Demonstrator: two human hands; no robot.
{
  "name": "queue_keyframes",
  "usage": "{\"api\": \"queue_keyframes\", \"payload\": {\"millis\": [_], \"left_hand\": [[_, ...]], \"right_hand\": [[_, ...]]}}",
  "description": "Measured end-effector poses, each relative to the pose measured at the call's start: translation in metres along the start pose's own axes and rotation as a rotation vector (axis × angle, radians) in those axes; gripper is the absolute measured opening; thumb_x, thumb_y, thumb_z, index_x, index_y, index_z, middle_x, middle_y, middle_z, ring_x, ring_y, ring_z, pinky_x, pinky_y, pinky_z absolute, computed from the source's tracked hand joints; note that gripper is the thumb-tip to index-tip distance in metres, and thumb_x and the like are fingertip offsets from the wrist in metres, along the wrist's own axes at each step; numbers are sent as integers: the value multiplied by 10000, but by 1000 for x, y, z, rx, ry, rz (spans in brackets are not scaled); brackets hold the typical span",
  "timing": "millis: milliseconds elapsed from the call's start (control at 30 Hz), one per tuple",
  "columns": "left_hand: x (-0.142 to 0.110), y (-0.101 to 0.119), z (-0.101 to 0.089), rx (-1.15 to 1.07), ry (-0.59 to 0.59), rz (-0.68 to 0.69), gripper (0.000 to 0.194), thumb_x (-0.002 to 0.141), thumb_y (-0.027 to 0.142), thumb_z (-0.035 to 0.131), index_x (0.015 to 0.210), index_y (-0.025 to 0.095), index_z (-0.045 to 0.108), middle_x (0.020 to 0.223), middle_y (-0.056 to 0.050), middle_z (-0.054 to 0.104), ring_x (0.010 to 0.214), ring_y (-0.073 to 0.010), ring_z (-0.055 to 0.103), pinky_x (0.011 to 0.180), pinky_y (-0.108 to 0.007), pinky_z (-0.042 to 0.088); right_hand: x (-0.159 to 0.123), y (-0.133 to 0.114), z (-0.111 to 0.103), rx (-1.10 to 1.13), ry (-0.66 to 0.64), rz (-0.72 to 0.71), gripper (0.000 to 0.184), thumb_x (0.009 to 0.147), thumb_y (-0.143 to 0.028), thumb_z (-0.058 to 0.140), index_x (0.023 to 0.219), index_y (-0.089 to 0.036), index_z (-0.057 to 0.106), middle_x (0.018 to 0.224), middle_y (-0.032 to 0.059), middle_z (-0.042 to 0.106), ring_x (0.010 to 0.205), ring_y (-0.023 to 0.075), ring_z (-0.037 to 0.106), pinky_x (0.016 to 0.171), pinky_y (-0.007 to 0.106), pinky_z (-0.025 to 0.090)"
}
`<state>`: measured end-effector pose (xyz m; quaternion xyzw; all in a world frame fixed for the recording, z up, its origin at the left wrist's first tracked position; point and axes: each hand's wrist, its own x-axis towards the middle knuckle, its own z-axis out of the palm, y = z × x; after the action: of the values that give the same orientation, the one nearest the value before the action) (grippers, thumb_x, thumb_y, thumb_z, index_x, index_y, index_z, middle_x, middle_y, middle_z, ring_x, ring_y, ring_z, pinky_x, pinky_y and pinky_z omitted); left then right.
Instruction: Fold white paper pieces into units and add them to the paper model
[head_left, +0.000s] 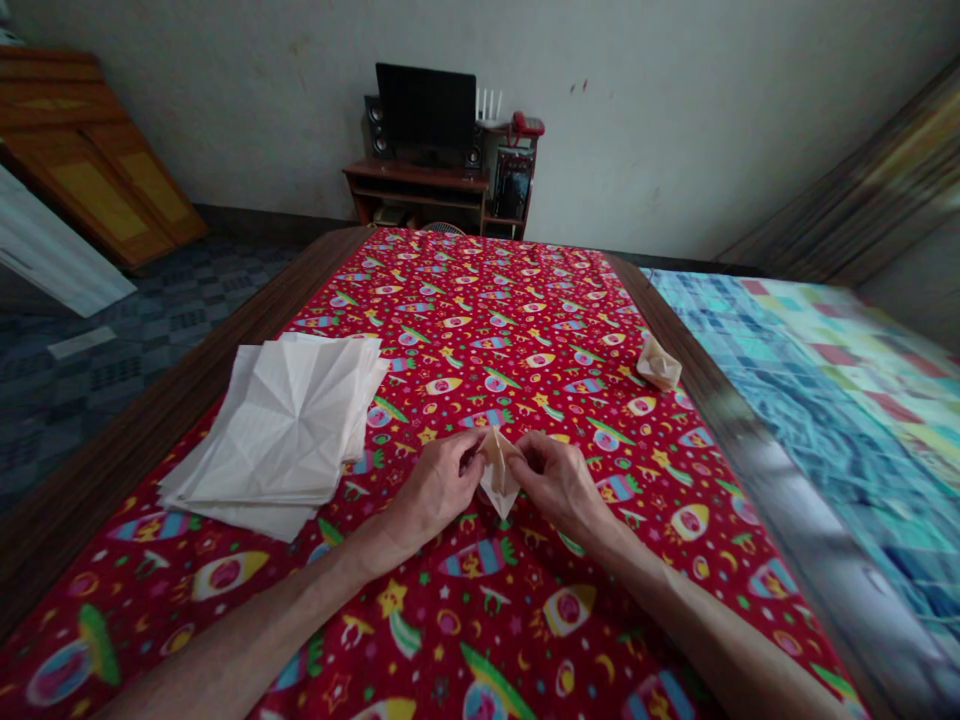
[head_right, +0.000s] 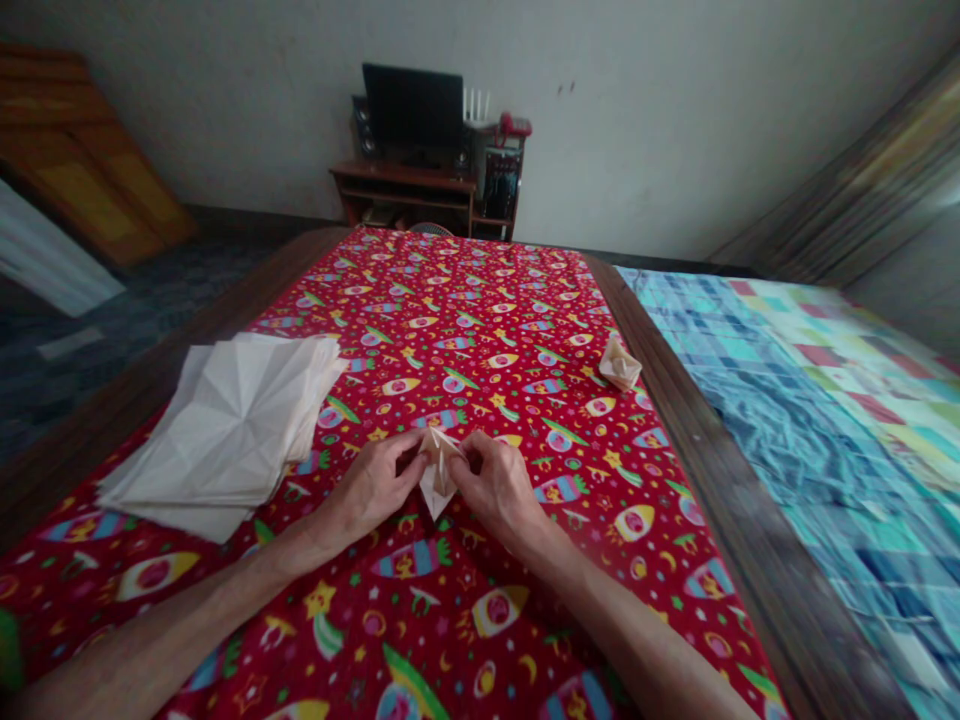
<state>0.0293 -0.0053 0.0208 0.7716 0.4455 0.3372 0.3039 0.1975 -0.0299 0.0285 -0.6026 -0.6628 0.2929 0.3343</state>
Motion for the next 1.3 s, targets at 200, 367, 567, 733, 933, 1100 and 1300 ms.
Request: {"api": "queue_keyframes", "payload": {"millis": [200,367,567,733,933,1100,1300], "left_hand": [[0,1,-3,-17,-5,2,387,795,95,492,1153,179,615,994,-45,720,813,-163,682,755,-254,536],[-1,2,-3,-36,-38,0,351,749,44,478,1019,177,658,928,-38,720,811,-168,674,778,-269,525],[0,5,-3,-234,-89,-152,267,710,53,488,919,165,612,908,-43,702,857,-182,661,741,-262,517],[-2,16,-6,-664,-155,-351,258,773,166,502,1030,164,520,882,-33,680,774,-159,655,672,-247,504],[-4,23,-8,-878,-192,-466,511,778,152,509,1282,188,434,971,-40,677,853,-171,651,751,-275,500],[-3,21,-4,-900,-106,-526,526,791,179,556,1296,152,413,977,-50,677,867,-165,649,761,-264,492],[-5,15,-1,-980,-112,-509,703,727,336,711,1316,160,370,922,-44,674,774,-164,647,661,-247,479]], "right_hand": [[-2,2,2,42,43,-13,150,748,-229,513,605,-195,483,517,-49,468,481,85,408,468,197,302],[-3,0,1,68,37,4,130,715,-226,508,599,-200,455,516,-52,451,488,87,401,468,199,294],[-5,-5,0,54,6,60,64,667,-203,519,612,-193,489,539,-43,475,503,93,414,468,204,287],[-6,-3,0,141,18,67,117,694,-222,557,613,-195,477,512,-56,465,485,85,408,450,190,299],[-2,2,0,193,2,58,161,755,-263,576,633,-191,497,522,-45,513,483,88,449,449,190,339],[-11,-4,-6,126,89,-75,101,854,-293,531,870,-196,554,773,19,629,672,137,579,587,240,455],[-26,-13,-13,-146,125,-469,126,907,-240,510,1002,-211,586,881,48,641,792,162,596,702,286,487]]}}
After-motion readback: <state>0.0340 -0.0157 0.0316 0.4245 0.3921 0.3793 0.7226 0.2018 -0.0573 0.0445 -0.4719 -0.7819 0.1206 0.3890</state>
